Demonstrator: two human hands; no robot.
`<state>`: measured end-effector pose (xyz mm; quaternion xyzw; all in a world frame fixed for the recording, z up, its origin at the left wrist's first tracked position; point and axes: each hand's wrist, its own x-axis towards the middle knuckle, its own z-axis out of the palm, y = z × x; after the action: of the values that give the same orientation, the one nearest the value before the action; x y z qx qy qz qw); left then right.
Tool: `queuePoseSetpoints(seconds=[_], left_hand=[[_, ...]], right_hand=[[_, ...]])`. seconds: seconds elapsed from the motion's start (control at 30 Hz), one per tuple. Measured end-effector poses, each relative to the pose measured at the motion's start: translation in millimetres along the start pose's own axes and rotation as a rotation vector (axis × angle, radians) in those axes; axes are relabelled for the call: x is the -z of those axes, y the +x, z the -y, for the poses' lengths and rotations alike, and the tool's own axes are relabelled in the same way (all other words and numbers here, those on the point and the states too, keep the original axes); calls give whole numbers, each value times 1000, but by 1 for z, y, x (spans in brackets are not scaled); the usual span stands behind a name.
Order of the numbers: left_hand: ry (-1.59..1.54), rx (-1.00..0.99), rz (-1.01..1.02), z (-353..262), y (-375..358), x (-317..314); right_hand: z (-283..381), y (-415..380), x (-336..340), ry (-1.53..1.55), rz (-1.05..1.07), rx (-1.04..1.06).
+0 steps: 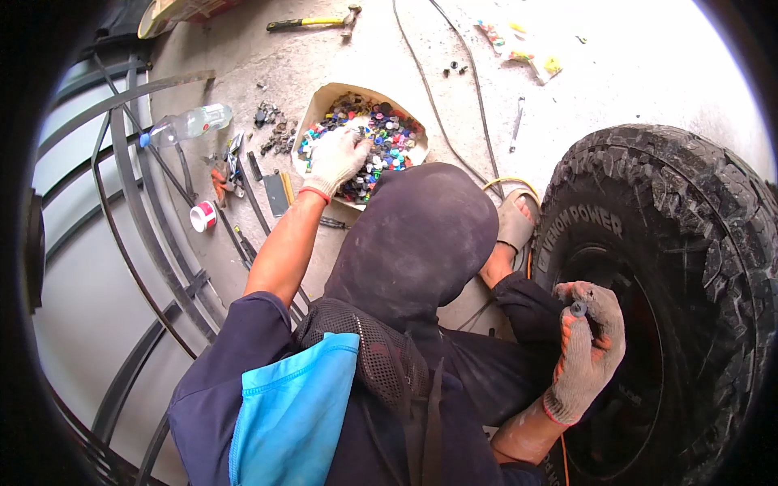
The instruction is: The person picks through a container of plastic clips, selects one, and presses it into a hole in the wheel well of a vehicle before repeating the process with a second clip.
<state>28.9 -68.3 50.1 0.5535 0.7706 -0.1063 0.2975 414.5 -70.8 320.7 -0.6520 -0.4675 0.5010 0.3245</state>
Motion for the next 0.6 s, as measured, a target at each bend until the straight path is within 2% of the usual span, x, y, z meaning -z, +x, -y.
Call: queuePoseSetpoints(seconds=[0.03, 0.1, 0.17, 0.23, 0.27, 0.37, 0.4, 0.6], left_hand=[[0, -2, 1, 4, 1, -2], [-1, 62, -171, 13, 6, -11], [-28, 97, -102, 28, 21, -16], [-256, 144, -150, 34, 28, -19], [-358, 252, -110, 37, 33, -19], [-345, 350, -152, 43, 52, -21], [-369, 350, -46, 32, 47, 1], [-339, 260, 66, 66, 70, -15]], right_hand=[[0, 0, 0, 1, -3, -4], [1, 1, -1, 4, -9, -9], [1, 1, -1, -7, -3, 5], [1, 1, -2, -8, 1, 8], [1, 2, -2, -9, 4, 15], [0, 3, 0, -4, 0, -5], [0, 3, -1, -4, -3, -5], [0, 3, 2, -10, -15, 1]])
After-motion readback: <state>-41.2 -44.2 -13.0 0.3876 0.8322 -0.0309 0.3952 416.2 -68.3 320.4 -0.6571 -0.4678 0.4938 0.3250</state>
